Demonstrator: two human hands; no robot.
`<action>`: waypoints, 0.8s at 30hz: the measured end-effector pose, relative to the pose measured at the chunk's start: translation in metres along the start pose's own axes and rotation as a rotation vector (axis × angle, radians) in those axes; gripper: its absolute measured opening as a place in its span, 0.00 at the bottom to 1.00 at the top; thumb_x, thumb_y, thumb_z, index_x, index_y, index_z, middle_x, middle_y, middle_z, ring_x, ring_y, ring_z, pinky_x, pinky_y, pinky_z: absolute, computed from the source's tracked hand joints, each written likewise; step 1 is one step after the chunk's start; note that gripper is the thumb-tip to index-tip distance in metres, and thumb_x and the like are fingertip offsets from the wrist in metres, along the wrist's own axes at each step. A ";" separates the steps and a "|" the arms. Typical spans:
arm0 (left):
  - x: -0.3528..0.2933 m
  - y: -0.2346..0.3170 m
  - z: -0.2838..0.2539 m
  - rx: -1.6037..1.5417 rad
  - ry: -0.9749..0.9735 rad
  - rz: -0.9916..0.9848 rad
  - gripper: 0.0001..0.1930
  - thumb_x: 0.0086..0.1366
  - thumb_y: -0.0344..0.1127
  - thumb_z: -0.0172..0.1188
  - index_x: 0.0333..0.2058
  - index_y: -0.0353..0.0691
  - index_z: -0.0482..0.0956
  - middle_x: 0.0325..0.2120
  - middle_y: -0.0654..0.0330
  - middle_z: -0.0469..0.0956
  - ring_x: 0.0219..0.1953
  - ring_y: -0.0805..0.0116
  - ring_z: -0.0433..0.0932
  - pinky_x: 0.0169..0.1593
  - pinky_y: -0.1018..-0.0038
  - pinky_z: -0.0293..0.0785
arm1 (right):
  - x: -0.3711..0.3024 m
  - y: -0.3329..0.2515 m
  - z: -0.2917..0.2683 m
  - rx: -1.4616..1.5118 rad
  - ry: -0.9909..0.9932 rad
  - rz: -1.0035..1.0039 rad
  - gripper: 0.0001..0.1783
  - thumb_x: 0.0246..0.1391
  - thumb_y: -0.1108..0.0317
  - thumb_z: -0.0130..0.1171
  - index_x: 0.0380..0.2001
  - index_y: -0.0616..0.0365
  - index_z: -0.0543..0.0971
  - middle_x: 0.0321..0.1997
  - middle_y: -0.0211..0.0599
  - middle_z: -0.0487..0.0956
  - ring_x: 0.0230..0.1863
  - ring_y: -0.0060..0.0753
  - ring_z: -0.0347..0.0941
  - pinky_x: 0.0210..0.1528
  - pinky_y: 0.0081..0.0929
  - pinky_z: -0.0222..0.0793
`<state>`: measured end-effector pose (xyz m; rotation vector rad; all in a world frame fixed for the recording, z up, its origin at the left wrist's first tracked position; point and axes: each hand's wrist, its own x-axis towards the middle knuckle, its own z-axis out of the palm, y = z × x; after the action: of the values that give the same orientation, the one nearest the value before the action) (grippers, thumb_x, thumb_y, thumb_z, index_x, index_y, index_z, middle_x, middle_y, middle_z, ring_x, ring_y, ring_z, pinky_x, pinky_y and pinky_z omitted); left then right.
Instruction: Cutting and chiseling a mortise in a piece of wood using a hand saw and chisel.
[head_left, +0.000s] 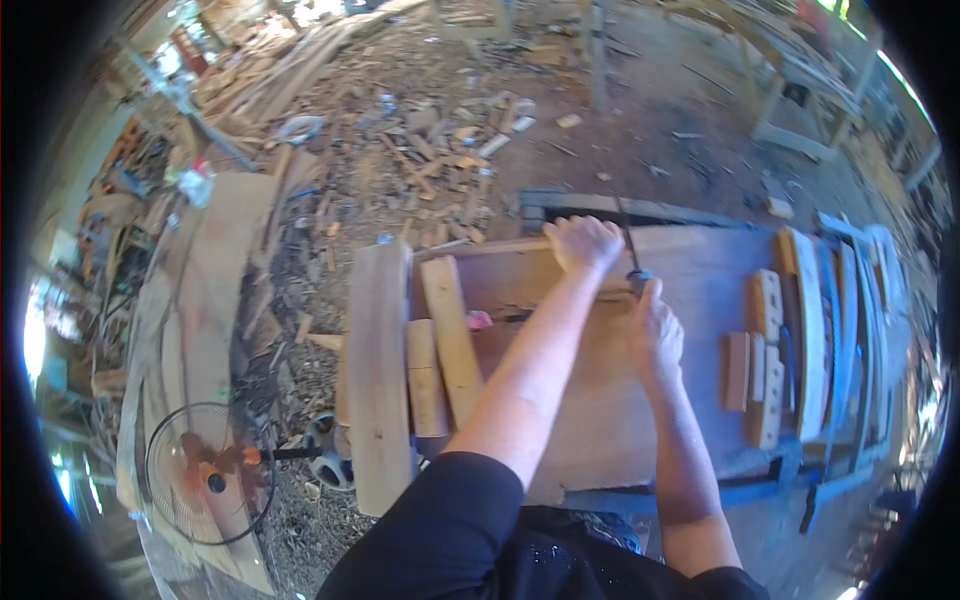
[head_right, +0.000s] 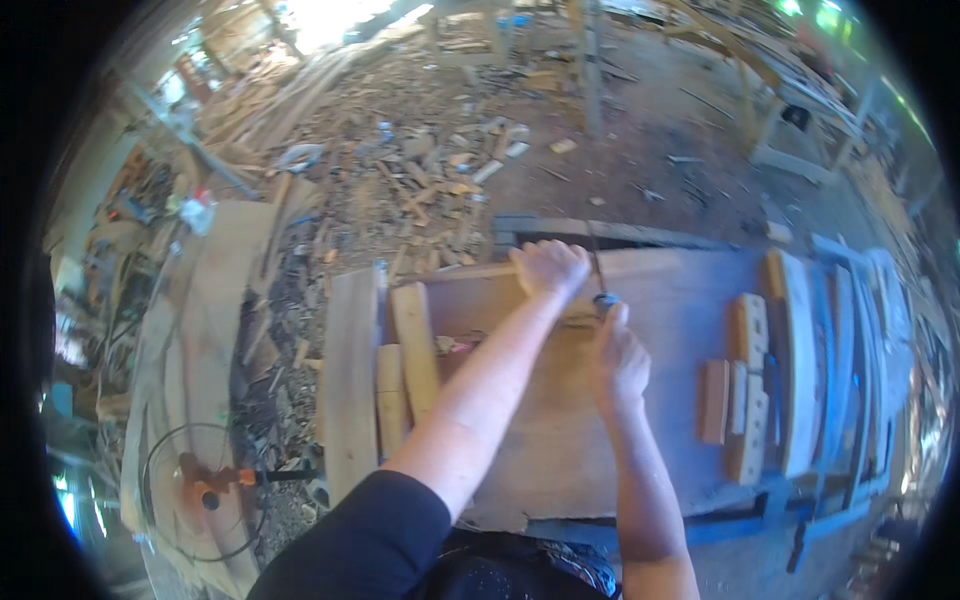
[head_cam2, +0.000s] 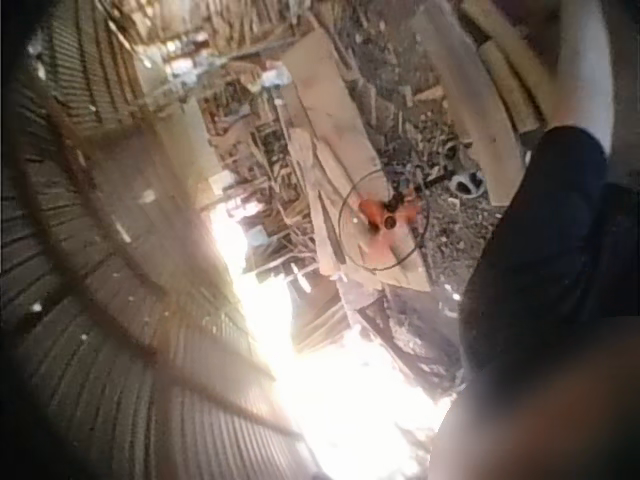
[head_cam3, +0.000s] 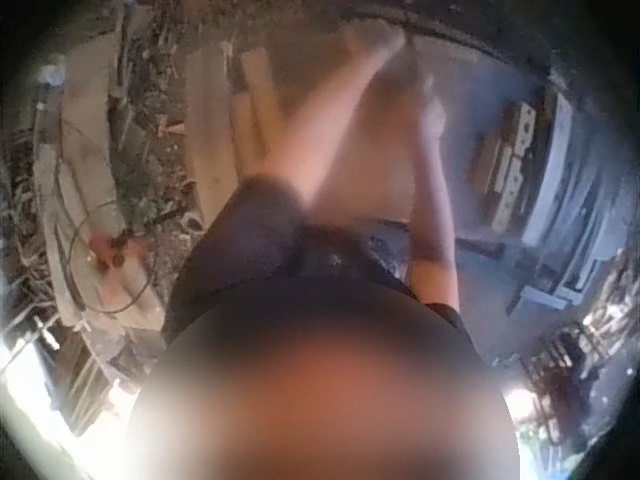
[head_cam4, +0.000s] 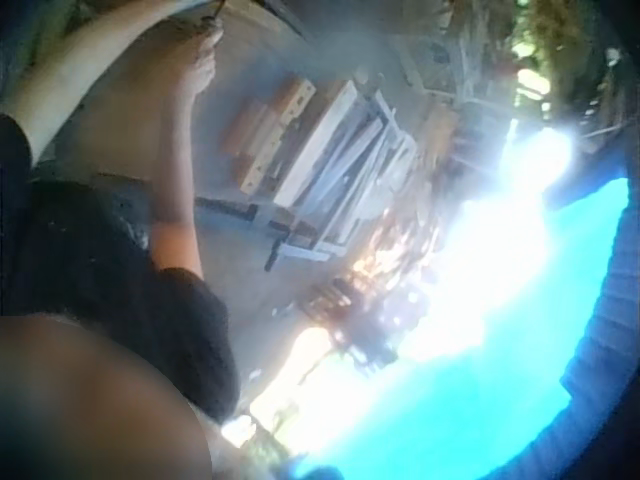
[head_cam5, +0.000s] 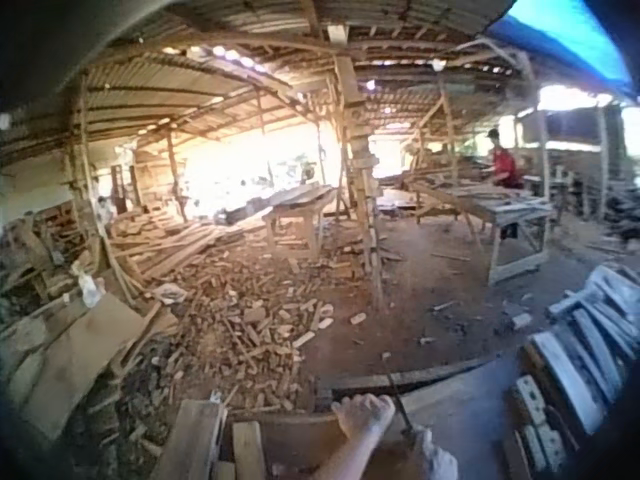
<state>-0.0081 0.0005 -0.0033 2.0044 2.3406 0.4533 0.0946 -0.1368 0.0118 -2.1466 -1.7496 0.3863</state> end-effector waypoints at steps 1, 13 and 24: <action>0.000 0.001 0.001 0.009 0.046 -0.002 0.23 0.60 0.47 0.43 0.25 0.40 0.85 0.29 0.54 0.83 0.37 0.57 0.79 0.47 0.57 0.63 | -0.017 -0.001 -0.011 -0.009 -0.046 0.029 0.13 0.63 0.61 0.47 0.44 0.58 0.64 0.30 0.61 0.79 0.34 0.64 0.77 0.37 0.58 0.71; -0.004 0.007 0.005 -0.047 -0.016 0.014 0.22 0.59 0.45 0.43 0.22 0.39 0.84 0.26 0.52 0.83 0.35 0.56 0.79 0.48 0.59 0.63 | -0.001 0.001 -0.008 -0.027 -0.102 0.077 0.14 0.64 0.60 0.45 0.44 0.58 0.62 0.32 0.60 0.80 0.36 0.64 0.77 0.39 0.57 0.70; -0.001 0.003 0.003 -0.038 -0.026 0.009 0.21 0.58 0.45 0.45 0.23 0.40 0.85 0.26 0.53 0.83 0.36 0.58 0.78 0.49 0.60 0.61 | -0.034 0.006 -0.017 0.014 -0.170 0.155 0.16 0.65 0.57 0.45 0.44 0.60 0.62 0.32 0.62 0.79 0.37 0.64 0.77 0.40 0.55 0.71</action>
<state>-0.0045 0.0002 -0.0056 1.9934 2.2912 0.4658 0.1001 -0.1733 0.0244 -2.3063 -1.6651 0.6354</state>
